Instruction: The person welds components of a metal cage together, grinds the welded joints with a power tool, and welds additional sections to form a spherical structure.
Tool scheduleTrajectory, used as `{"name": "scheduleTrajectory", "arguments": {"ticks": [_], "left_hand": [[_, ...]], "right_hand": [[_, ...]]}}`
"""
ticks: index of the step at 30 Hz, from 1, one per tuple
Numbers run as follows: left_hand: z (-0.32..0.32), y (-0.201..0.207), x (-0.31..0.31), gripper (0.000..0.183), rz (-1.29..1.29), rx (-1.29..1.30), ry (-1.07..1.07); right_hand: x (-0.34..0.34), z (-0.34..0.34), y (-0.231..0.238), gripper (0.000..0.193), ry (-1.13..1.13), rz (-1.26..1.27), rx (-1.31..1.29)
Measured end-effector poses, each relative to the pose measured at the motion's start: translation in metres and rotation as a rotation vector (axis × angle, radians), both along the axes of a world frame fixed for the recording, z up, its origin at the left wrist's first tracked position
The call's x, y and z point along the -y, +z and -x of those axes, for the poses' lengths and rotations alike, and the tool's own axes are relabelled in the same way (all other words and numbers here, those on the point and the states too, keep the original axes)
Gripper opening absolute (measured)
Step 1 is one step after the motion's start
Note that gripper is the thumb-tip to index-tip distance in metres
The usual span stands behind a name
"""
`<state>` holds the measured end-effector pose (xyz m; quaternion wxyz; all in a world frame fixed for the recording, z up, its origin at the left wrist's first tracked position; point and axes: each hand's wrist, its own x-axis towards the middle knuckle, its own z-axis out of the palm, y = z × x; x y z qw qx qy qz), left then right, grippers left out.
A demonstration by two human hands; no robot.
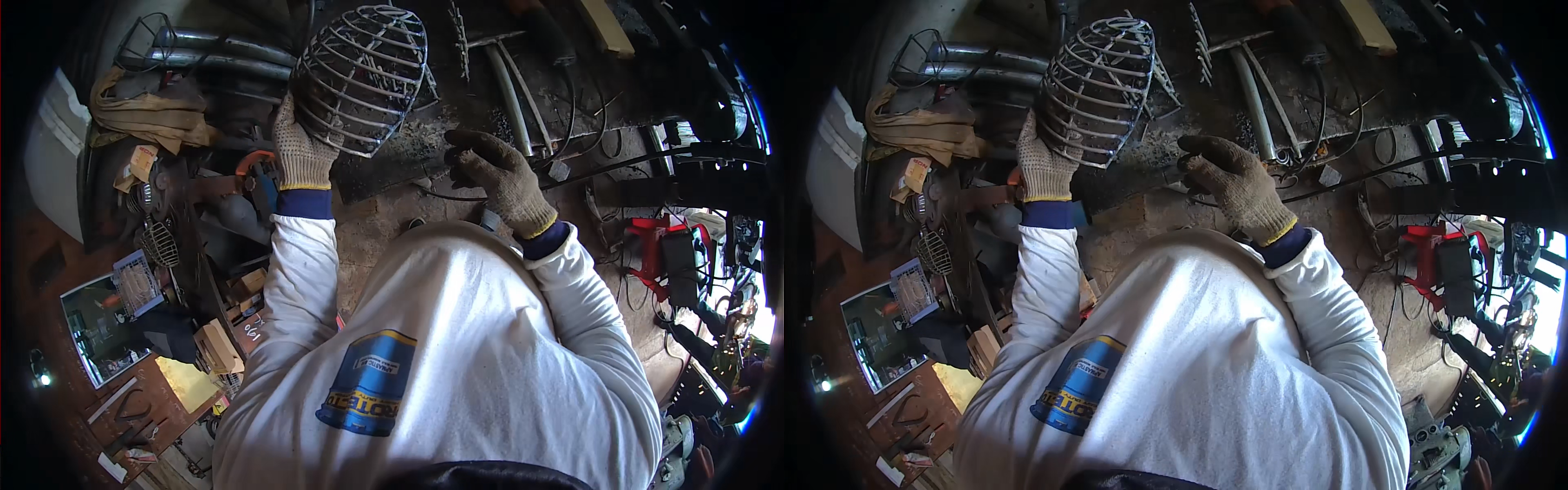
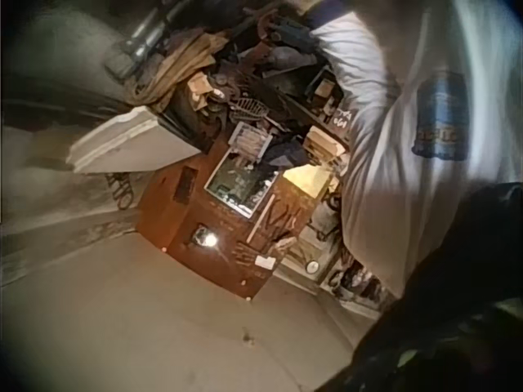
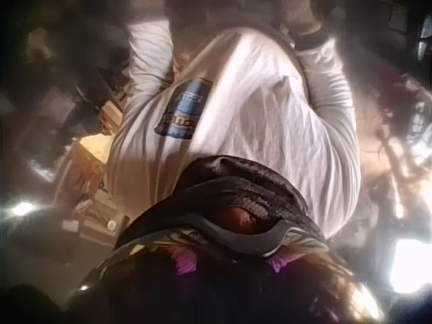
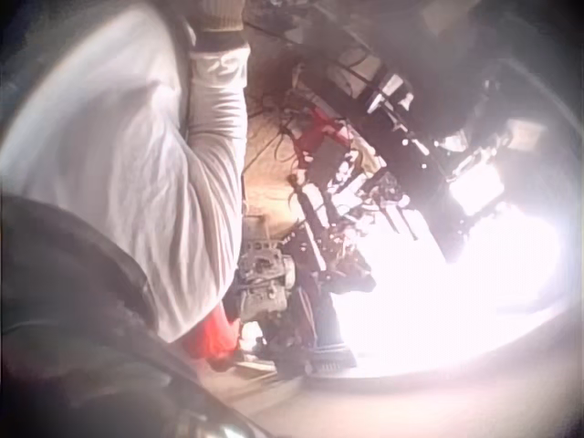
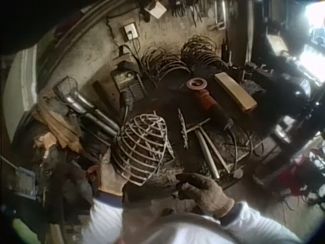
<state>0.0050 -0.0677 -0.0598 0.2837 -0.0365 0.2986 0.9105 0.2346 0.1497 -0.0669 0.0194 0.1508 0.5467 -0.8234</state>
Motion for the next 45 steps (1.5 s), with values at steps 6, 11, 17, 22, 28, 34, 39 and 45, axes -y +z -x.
{"name": "scheduleTrajectory", "arguments": {"ticks": [6,11,17,22,28,34,39,45], "left_hand": [[0.011,-0.015,0.016,0.038,-0.067,0.044,-0.092],[-0.004,-0.003,0.014,0.038,-0.006,0.033,-0.056],[-0.02,0.01,0.004,0.04,0.128,0.029,0.026],[-0.024,0.01,0.0,0.045,0.209,0.047,0.056],[-0.027,0.011,0.0,0.046,0.177,0.006,0.009],[-0.031,0.014,-0.002,0.05,0.233,0.011,0.034],[-0.033,0.02,-0.006,0.049,0.277,0.059,0.057],[-0.039,0.024,-0.005,0.049,0.276,0.084,0.077]], "right_hand": [[-0.003,0.0,-0.005,0.04,-0.016,0.0,-0.016],[-0.005,0.001,-0.006,0.04,-0.005,-0.042,-0.014],[-0.006,0.006,-0.007,0.041,0.003,-0.075,0.006],[-0.002,0.035,-0.01,0.044,-0.021,-0.124,-0.038],[0.008,0.076,-0.001,0.043,-0.053,-0.094,-0.076],[0.014,0.088,0.01,0.032,-0.002,-0.102,-0.058],[0.011,0.088,0.004,0.03,0.005,-0.17,-0.098],[-0.033,0.07,0.03,0.033,-0.266,-0.474,-0.133]]}}
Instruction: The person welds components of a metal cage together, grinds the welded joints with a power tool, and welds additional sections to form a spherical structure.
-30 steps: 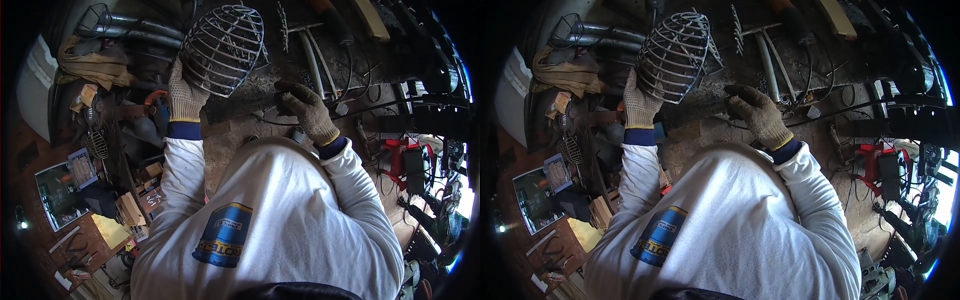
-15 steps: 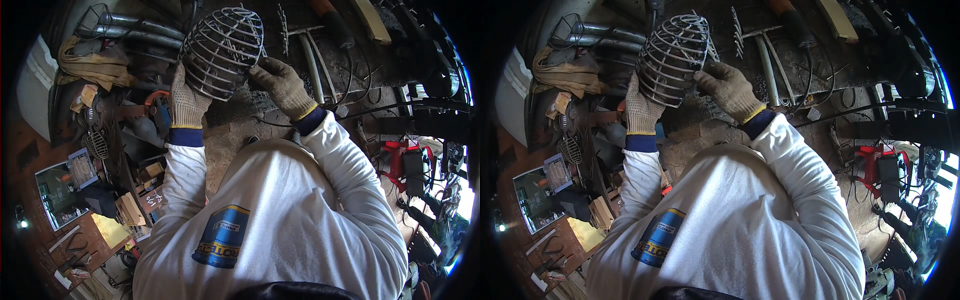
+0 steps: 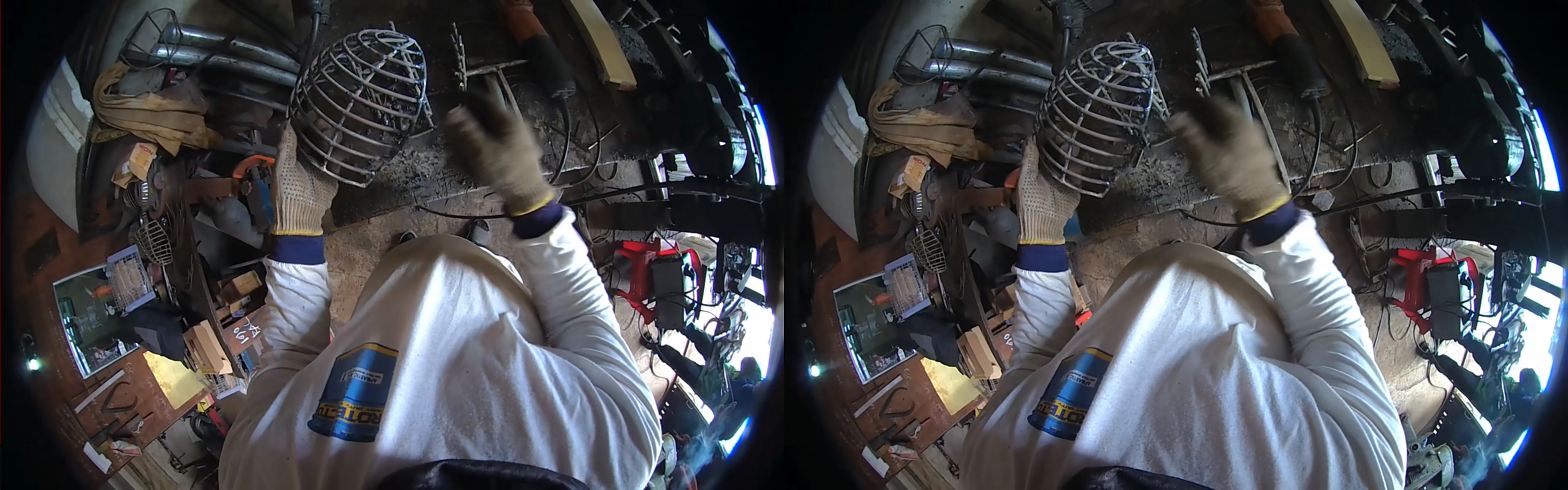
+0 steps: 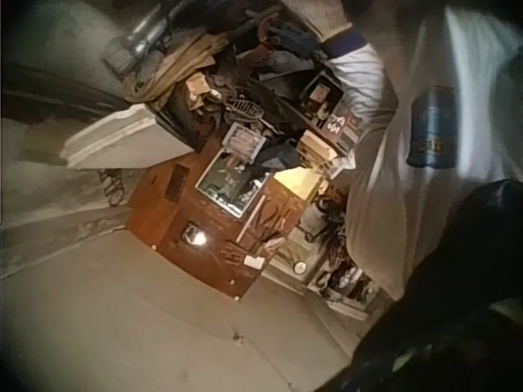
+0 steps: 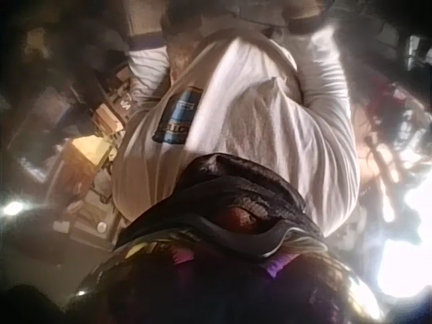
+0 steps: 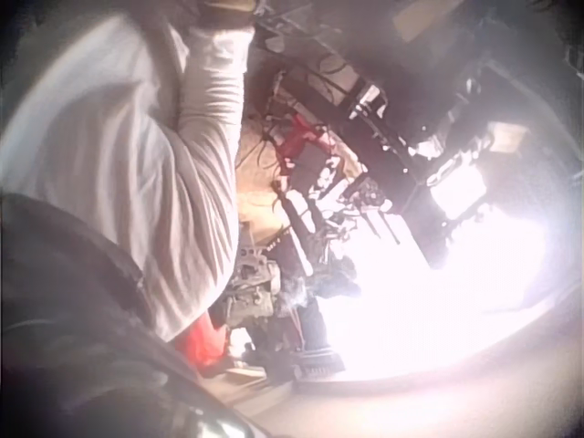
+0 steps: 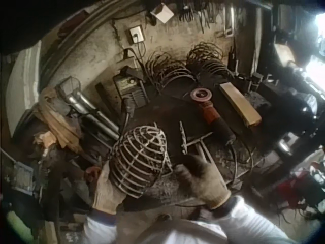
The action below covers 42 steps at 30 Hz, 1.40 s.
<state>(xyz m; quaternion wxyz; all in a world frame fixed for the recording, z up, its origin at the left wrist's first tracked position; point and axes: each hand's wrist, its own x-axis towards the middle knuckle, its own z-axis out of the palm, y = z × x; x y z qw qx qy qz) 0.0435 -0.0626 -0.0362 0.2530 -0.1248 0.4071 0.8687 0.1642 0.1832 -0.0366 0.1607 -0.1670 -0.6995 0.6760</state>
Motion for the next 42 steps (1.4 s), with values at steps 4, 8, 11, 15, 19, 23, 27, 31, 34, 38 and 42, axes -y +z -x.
{"name": "scheduleTrajectory", "arguments": {"ticks": [4,8,11,15,19,23,27,31,34,38,42], "left_hand": [[-0.008,-0.01,0.021,0.048,0.034,-0.145,0.063],[-0.04,-0.002,0.027,0.047,0.494,-0.46,0.455],[-0.075,0.005,0.016,0.042,0.748,-0.677,0.57],[-0.111,-0.007,0.02,0.033,0.884,-1.053,0.331],[-0.115,0.004,-0.023,0.022,0.861,-1.469,-0.108],[-0.123,0.02,-0.059,0.02,0.859,-1.551,-0.261],[-0.129,0.025,-0.093,0.039,0.819,-1.394,-0.616],[-0.125,0.02,-0.139,0.061,0.708,-1.514,-0.363],[-0.114,0.02,-0.163,0.094,0.441,-1.474,-0.402],[-0.128,0.003,-0.157,0.09,0.037,-1.145,-0.689],[-0.117,0.005,-0.115,0.085,-0.486,-0.403,-1.211]], "right_hand": [[-0.112,0.026,-0.009,0.05,-0.386,-1.27,0.129],[-0.174,0.053,-0.004,0.064,-0.311,-1.03,0.441],[-0.199,0.078,-0.018,0.047,0.058,-0.929,0.568],[-0.204,0.093,-0.015,0.035,0.316,-1.016,0.541],[-0.271,0.103,-0.082,0.027,0.463,-1.156,0.128],[-0.232,0.09,-0.038,0.03,0.428,-1.133,0.289],[-0.185,0.049,0.033,0.027,0.154,-0.854,0.434],[-0.122,-0.018,0.064,0.047,-0.179,-0.298,0.16],[-0.051,-0.056,0.081,0.061,-0.307,-0.14,-0.027],[-0.011,-0.092,0.084,0.054,-0.451,-0.176,-0.075],[-0.023,-0.113,0.066,0.063,-0.143,0.155,-0.377]]}}
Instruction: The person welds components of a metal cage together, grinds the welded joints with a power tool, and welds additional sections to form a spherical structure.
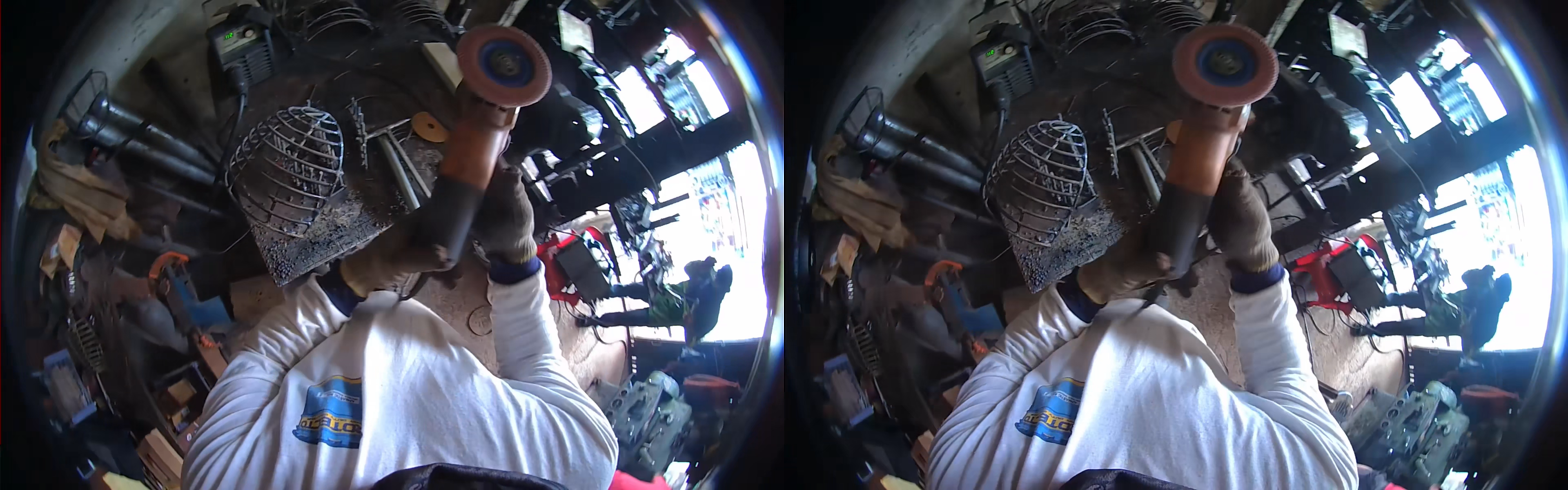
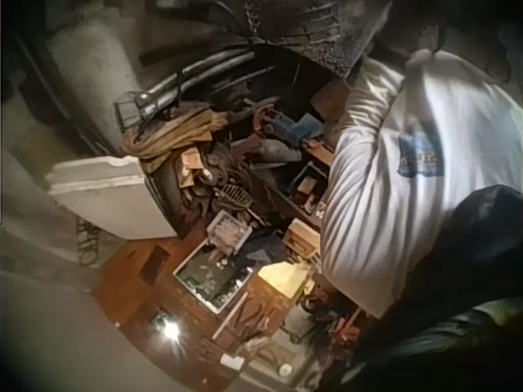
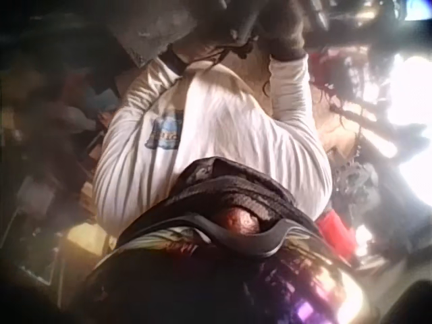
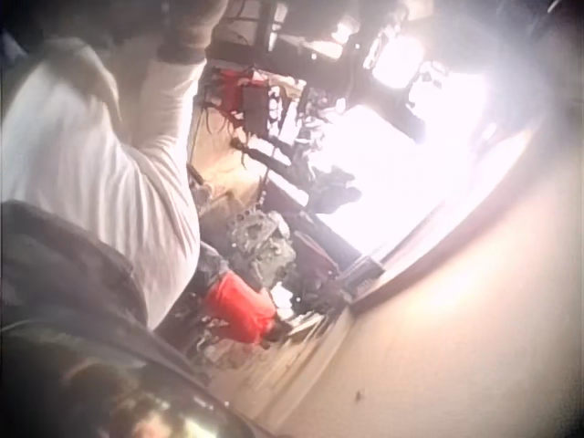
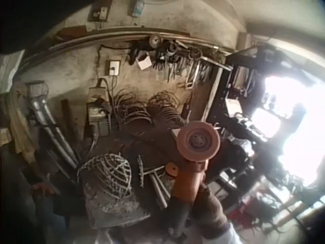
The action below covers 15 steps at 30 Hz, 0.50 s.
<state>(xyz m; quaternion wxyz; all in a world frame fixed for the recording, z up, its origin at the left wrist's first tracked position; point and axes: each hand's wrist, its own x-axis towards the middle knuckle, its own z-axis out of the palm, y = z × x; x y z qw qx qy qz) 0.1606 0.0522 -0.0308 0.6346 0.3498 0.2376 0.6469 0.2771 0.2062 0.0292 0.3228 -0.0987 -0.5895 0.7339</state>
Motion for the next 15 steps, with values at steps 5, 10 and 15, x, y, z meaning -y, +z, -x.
{"name": "scheduleTrajectory", "arguments": {"ticks": [5,10,15], "left_hand": [[0.005,0.011,0.041,0.084,0.129,0.049,-0.263],[-0.026,0.011,0.075,0.076,0.029,-0.939,0.61],[-0.027,0.01,0.096,0.078,0.125,-0.863,0.446]], "right_hand": [[0.028,0.003,-0.023,0.066,0.422,0.532,-0.187],[0.064,-0.014,-0.058,0.072,0.122,0.216,-0.08],[0.102,-0.013,-0.061,0.073,-0.025,0.396,-0.111]]}}
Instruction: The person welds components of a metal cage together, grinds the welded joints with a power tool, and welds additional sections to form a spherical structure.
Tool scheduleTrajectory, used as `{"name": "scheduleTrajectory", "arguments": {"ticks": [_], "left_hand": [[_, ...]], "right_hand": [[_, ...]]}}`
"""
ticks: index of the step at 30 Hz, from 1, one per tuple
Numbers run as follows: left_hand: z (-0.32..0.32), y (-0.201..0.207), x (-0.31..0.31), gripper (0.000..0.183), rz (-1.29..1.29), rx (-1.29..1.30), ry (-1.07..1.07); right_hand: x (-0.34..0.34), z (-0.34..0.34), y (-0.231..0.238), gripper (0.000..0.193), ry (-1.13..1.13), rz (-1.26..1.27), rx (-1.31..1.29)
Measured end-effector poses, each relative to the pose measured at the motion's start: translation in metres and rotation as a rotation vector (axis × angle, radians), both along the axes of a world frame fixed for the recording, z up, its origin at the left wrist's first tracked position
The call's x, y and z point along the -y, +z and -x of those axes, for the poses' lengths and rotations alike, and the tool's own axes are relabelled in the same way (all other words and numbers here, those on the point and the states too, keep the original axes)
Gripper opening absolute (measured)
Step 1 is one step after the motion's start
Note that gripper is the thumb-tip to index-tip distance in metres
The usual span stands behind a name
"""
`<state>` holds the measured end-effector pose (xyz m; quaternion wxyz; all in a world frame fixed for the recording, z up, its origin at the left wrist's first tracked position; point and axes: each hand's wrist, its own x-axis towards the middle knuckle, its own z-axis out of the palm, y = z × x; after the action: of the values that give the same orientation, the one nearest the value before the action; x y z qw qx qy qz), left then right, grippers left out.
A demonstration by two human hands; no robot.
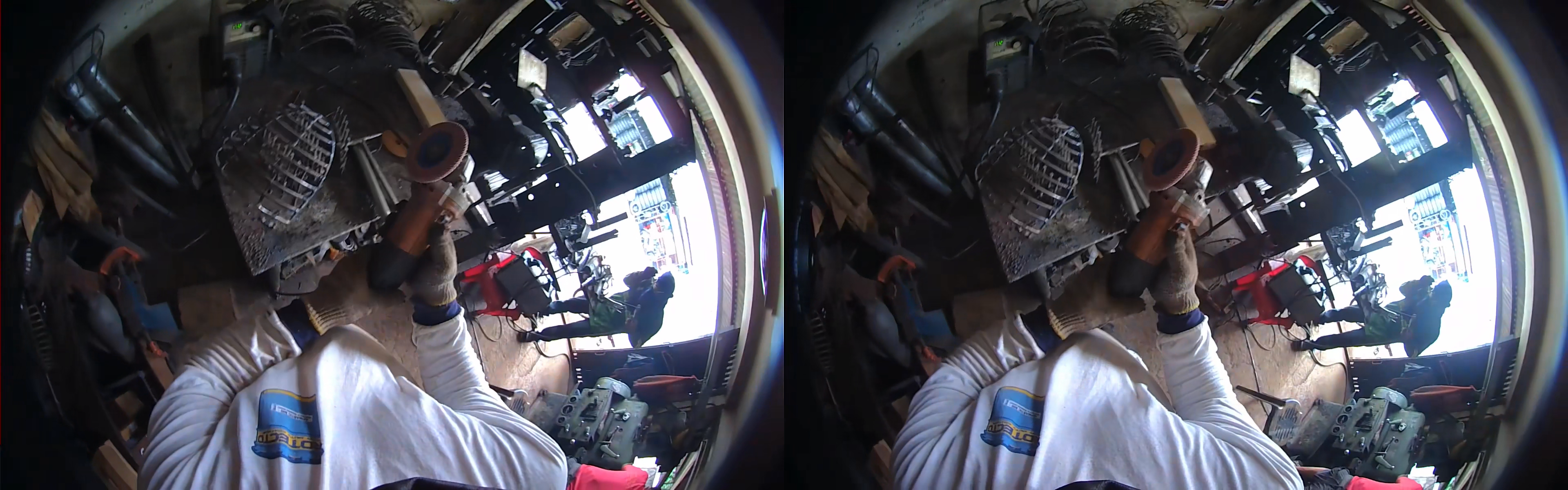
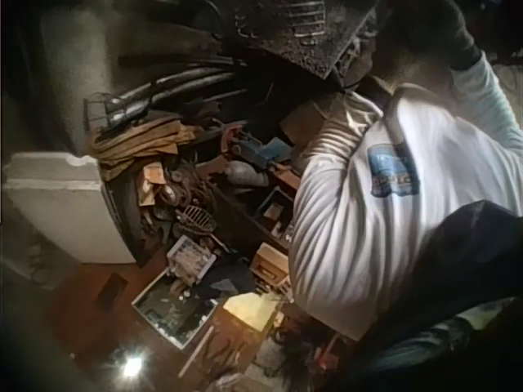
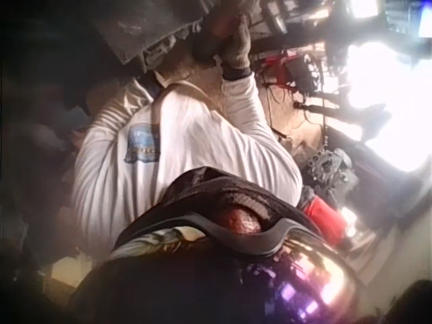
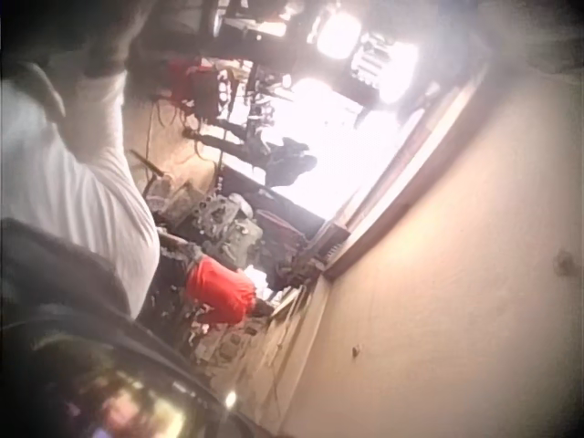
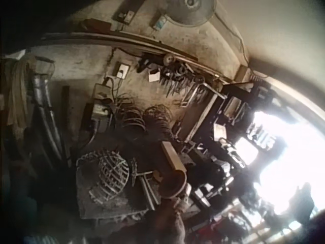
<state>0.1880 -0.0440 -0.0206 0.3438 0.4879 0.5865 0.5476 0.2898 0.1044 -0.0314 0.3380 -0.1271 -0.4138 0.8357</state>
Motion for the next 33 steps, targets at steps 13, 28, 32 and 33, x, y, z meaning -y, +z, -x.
{"name": "scheduleTrajectory", "arguments": {"ticks": [13,28,32,33], "left_hand": [[-0.018,-0.036,-0.014,0.083,-0.098,0.029,-0.012],[0.062,-0.004,0.058,0.043,-0.143,-0.388,0.683],[0.14,0.022,0.065,0.048,-0.052,-0.752,1.042],[0.162,0.018,0.056,0.052,-0.032,-0.938,1.058]], "right_hand": [[0.009,-0.028,0.011,0.069,-0.12,0.014,0.023],[-0.026,-0.028,-0.003,0.059,0.005,-0.305,0.491],[-0.014,-0.013,-0.01,0.063,0.084,-0.409,0.62],[-0.009,-0.007,-0.007,0.063,0.092,-0.41,0.621]]}}
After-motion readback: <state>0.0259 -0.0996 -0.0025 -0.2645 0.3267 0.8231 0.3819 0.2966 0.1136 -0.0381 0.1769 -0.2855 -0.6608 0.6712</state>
